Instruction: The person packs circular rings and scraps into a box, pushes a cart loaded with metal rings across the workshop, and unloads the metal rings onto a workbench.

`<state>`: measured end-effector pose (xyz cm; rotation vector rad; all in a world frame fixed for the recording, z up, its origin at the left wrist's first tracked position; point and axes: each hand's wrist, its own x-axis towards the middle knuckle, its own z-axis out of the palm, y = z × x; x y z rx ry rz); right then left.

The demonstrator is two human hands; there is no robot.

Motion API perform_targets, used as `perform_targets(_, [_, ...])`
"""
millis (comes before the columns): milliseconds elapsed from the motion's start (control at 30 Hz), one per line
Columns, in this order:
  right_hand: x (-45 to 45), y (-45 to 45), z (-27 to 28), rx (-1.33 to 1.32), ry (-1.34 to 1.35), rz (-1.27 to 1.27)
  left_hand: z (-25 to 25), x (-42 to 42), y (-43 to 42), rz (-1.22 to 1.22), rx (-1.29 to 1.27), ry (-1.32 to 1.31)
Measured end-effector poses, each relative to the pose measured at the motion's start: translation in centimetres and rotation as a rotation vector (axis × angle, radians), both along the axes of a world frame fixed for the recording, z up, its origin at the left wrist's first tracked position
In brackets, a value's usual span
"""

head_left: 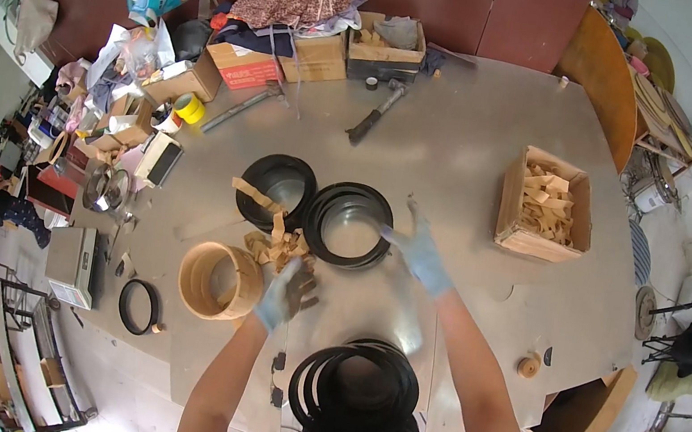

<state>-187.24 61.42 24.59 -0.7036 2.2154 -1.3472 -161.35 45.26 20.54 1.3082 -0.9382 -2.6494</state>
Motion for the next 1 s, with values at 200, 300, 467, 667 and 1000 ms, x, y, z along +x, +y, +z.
perform_targets(200, [-4.9, -6.4, -8.1, 0.006, -0.279, 0.159, 1.2, -9.2, 0.4, 0.081, -0.059, -0.166])
perform_targets(300, [-6.0, -6.8, -9.2, -0.177, -0.443, 0.058, -4.0, -5.8, 0.0, 0.231, 0.084, -0.062])
perform_targets(467, [-8.4, -8.9, -11.6, -0.273, -0.945, -0.029, -6.2, -9.8, -0.3, 0.412, 0.018, -0.175])
perform_targets(667, [-5.6, -5.6, -7.9, -0.378, -1.162, -0.028, -3.2, -12.6, 1.2, 0.368, 0.155, -0.181])
perform_targets(1000, [7.0, 8.8, 13.8, -0.783, -0.89, -0.356, 20.3, -7.4, 6.0, -0.041, -0.218, 0.26])
